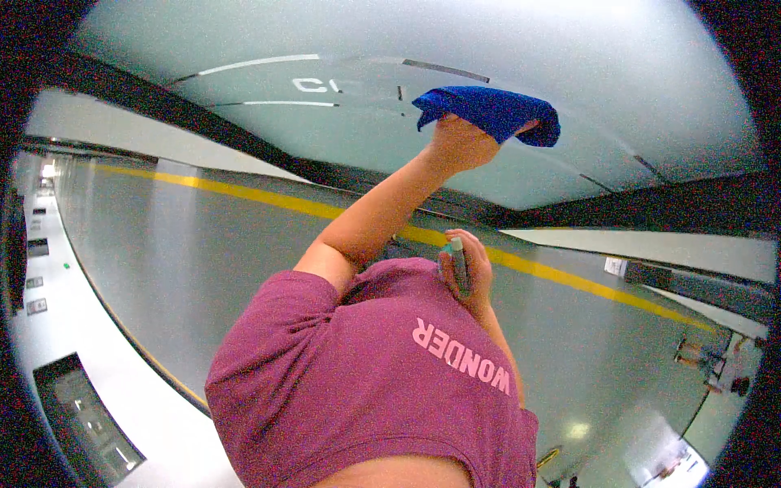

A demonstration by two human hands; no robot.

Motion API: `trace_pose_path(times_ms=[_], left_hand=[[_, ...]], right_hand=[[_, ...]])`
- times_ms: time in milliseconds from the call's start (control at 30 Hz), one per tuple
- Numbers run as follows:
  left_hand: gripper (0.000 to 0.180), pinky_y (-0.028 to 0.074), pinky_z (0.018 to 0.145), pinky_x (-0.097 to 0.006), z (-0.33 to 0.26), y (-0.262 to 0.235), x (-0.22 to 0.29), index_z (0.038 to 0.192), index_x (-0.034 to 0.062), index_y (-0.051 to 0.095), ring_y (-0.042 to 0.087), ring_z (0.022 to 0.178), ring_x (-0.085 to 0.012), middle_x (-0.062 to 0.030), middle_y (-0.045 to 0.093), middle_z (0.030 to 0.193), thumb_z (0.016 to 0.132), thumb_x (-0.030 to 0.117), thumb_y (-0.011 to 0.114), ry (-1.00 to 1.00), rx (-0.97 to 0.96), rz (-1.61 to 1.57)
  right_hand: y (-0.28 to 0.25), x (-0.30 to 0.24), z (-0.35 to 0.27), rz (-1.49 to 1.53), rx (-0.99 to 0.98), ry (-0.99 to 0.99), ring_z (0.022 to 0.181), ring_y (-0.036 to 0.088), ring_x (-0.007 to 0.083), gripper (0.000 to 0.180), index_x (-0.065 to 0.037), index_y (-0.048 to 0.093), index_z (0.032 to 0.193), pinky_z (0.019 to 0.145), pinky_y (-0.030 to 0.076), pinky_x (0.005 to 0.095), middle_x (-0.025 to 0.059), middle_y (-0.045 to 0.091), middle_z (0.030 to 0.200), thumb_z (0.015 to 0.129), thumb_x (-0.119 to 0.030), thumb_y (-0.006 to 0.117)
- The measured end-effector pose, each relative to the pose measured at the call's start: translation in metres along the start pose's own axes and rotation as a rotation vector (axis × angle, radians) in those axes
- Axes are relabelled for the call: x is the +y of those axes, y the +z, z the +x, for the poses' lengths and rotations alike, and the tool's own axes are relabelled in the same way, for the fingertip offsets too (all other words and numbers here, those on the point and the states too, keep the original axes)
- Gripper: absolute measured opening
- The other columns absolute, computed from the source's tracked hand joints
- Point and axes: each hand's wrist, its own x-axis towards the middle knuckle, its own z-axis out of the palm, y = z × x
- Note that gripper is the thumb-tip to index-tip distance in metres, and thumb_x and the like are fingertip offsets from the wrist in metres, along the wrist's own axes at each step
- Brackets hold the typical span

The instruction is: Cleaning a glass partition using a spray bottle and a cloth.

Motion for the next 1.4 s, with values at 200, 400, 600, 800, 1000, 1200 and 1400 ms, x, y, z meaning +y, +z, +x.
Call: trace_pose_path(times_ms=[200, 400, 600, 800, 1000, 1200, 1400], left_hand=[[0.042, 0.044, 0.077, -0.043, -0.038, -0.043, -0.061, 0.117, 0.0466, 0.063, 0.06, 0.09, -0.0172, 0.0088, 0.065, 0.096, 0.078, 0.034, 0.066, -0.219, -0.02, 0.013], [0.035, 0.045, 0.081, -0.049, -0.089, -0.082, -0.13, 0.118, 0.0344, 0.065, 0.063, 0.099, -0.0229, -0.0001, 0.066, 0.117, 0.083, 0.037, 0.062, -0.346, -0.169, 0.271], [0.05, 0.036, 0.097, -0.059, -0.128, -0.088, -0.193, 0.121, -0.0031, 0.057, 0.053, 0.111, -0.0474, -0.0307, 0.049, 0.134, 0.093, 0.036, 0.046, -0.577, 0.002, 0.242], [0.066, 0.009, 0.113, -0.061, -0.16, -0.088, -0.265, 0.141, -0.0162, 0.014, 0.013, 0.137, -0.0556, -0.0406, 0.011, 0.148, 0.101, 0.035, 0.029, -0.617, 0.199, 0.295], [0.065, 0.002, 0.113, -0.063, -0.095, -0.097, -0.246, 0.145, -0.0122, -0.001, -0.002, 0.14, -0.0553, -0.0388, -0.007, 0.15, 0.104, 0.033, 0.02, -0.86, 0.555, -0.054], [0.065, -0.001, 0.113, -0.06, -0.066, -0.085, -0.208, 0.148, -0.0068, -0.002, -0.001, 0.14, -0.0544, -0.0383, -0.007, 0.15, 0.104, 0.033, 0.024, -0.789, 0.598, 0.028], [0.063, 0.004, 0.11, -0.065, -0.036, -0.053, -0.124, 0.148, -0.0014, 0.021, 0.006, 0.139, -0.0571, -0.035, 0.01, 0.152, 0.1, 0.037, 0.036, -0.472, 0.443, 0.063]], right_hand=[[0.017, -0.004, 0.021, 0.027, -0.104, -0.152, 0.105, 0.062, 0.0326, 0.029, -0.005, 0.058, 0.11, 0.09, 0.049, 0.0389, 0.0142, 0.064, 0.114, 0.083, -0.011, 0.067], [0.029, -0.012, 0.036, 0.055, -0.192, -0.216, 0.105, 0.062, 0.0336, 0.03, -0.004, 0.058, 0.111, 0.09, 0.049, 0.039, 0.0154, 0.064, 0.114, 0.082, -0.01, 0.067], [0.038, -0.012, 0.045, 0.04, -0.262, -0.216, 0.105, 0.062, 0.034, 0.032, -0.004, 0.058, 0.111, 0.089, 0.049, 0.0389, 0.0155, 0.064, 0.113, 0.081, -0.01, 0.068], [0.038, -0.009, 0.044, 0.028, -0.232, -0.208, 0.103, 0.063, 0.0332, 0.033, -0.005, 0.058, 0.111, 0.088, 0.05, 0.0385, 0.0151, 0.064, 0.113, 0.08, -0.01, 0.068], [0.039, -0.01, 0.037, 0.006, -0.153, -0.144, 0.104, 0.062, 0.0331, 0.033, -0.005, 0.057, 0.111, 0.088, 0.049, 0.0387, 0.0152, 0.064, 0.114, 0.081, -0.011, 0.068], [0.042, -0.015, 0.026, 0.015, -0.106, -0.046, 0.107, 0.061, 0.034, 0.033, -0.004, 0.056, 0.113, 0.09, 0.049, 0.0394, 0.0159, 0.063, 0.115, 0.083, -0.013, 0.066], [0.04, -0.026, 0.025, -0.034, -0.059, -0.091, 0.107, 0.061, 0.0345, 0.033, -0.005, 0.056, 0.114, 0.091, 0.048, 0.0399, 0.0157, 0.063, 0.116, 0.084, -0.013, 0.066]])
